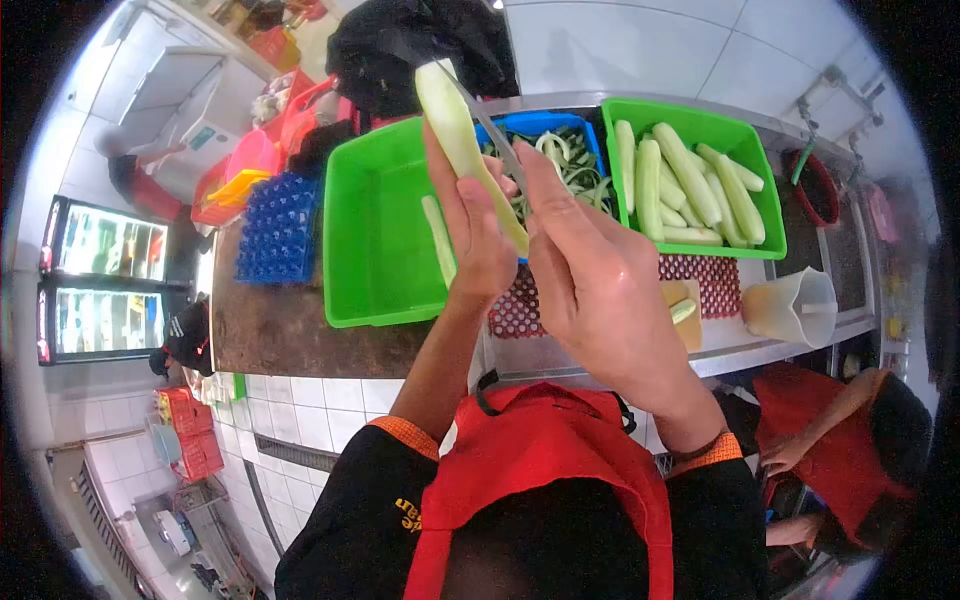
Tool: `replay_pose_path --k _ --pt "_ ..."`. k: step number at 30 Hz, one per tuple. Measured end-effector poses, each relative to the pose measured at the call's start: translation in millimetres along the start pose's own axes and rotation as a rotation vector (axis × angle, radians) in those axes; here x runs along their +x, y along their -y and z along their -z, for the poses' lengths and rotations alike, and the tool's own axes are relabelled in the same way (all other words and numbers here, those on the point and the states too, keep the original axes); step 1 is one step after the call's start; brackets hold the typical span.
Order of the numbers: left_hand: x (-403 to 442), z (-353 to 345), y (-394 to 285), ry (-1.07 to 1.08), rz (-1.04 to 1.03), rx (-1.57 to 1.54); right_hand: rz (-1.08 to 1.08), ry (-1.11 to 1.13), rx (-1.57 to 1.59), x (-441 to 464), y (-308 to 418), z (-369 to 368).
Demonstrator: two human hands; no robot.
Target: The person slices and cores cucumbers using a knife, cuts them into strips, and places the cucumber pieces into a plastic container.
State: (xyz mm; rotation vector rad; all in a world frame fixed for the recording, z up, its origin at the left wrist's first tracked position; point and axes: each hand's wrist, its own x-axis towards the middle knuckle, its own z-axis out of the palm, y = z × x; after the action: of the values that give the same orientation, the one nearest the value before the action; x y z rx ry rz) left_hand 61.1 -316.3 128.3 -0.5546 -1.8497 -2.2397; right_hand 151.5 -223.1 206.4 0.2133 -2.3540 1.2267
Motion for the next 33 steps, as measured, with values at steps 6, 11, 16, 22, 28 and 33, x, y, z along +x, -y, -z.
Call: replay_pose_path --k 6,11,16,22,28,33 --pt "1.9 8.8 8.7 -0.006 0.025 0.071 0.016 0.0 0.01 -0.3 3.5 0.6" --pt "7.6 15.4 12.6 0.027 -0.063 0.024 0.001 0.046 0.059 -7.7 2.0 -6.4" --pt "8.2 13.5 8.3 0.041 -0.092 -0.07 0.007 0.062 -0.02 -17.6 -4.9 -12.7" --pt "12.6 10.3 -1.2 0.058 -0.009 -0.186 0.003 0.083 -0.045 -28.2 -10.3 -17.3" --pt "22.8 8.6 -2.2 0.058 -0.016 -0.229 -0.069 0.201 -0.194 -37.8 -14.4 -20.8" --pt "34.2 4.6 -2.7 -0.016 -0.05 -0.25 -0.076 0.209 -0.235 -47.3 -21.5 -22.8"
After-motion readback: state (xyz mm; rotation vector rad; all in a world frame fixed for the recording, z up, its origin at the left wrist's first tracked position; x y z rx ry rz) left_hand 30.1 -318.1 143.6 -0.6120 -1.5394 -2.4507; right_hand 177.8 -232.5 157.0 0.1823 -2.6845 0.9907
